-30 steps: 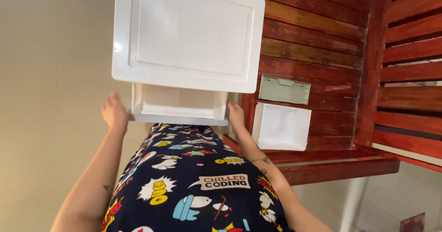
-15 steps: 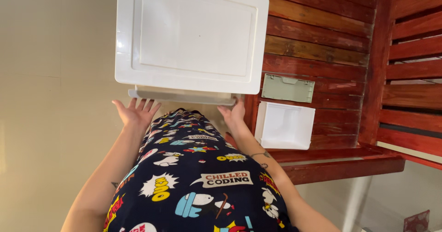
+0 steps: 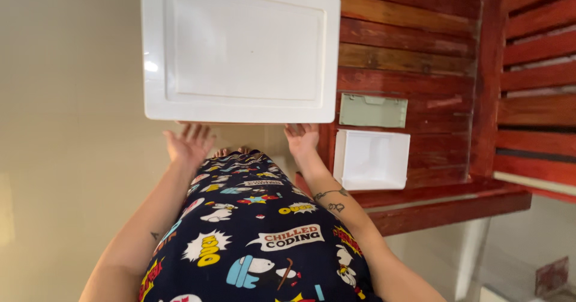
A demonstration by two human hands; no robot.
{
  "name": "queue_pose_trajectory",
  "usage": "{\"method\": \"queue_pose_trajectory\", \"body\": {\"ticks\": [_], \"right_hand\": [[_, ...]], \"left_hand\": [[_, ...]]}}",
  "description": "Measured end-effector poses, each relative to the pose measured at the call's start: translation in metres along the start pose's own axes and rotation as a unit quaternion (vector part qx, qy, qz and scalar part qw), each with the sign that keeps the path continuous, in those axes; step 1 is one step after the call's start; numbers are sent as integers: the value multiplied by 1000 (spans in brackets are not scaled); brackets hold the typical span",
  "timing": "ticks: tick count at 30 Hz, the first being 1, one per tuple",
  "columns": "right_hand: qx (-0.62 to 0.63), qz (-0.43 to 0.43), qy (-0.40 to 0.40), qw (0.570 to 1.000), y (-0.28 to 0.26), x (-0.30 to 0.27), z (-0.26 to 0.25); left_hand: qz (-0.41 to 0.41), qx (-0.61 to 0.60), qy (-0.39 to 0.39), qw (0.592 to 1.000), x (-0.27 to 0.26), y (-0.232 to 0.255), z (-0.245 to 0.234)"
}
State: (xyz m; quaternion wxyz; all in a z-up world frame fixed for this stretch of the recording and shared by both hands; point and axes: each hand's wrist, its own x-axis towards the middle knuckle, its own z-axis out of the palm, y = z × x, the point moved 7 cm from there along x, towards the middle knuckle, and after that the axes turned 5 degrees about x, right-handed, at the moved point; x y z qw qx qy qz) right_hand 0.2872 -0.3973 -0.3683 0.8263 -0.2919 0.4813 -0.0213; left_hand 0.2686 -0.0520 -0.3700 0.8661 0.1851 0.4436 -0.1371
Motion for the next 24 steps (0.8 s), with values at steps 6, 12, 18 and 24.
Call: {"method": "queue_pose_trajectory", "body": {"ticks": [6, 12, 18, 24], "right_hand": [[-49, 6, -13, 999, 26, -32, -28], [-249, 7, -26, 968, 25, -56, -81], [-409, -118, 8, 905, -21, -53, -147], [-500, -151, 126, 843, -79, -27, -215]], "left_hand": [[-259, 135, -50, 955, -9, -87, 15], [-371, 283, -90, 880, -14, -157, 39], [-339, 603, -145, 708, -34, -230, 68], [-394, 596, -159, 682, -21, -282, 95]]}}
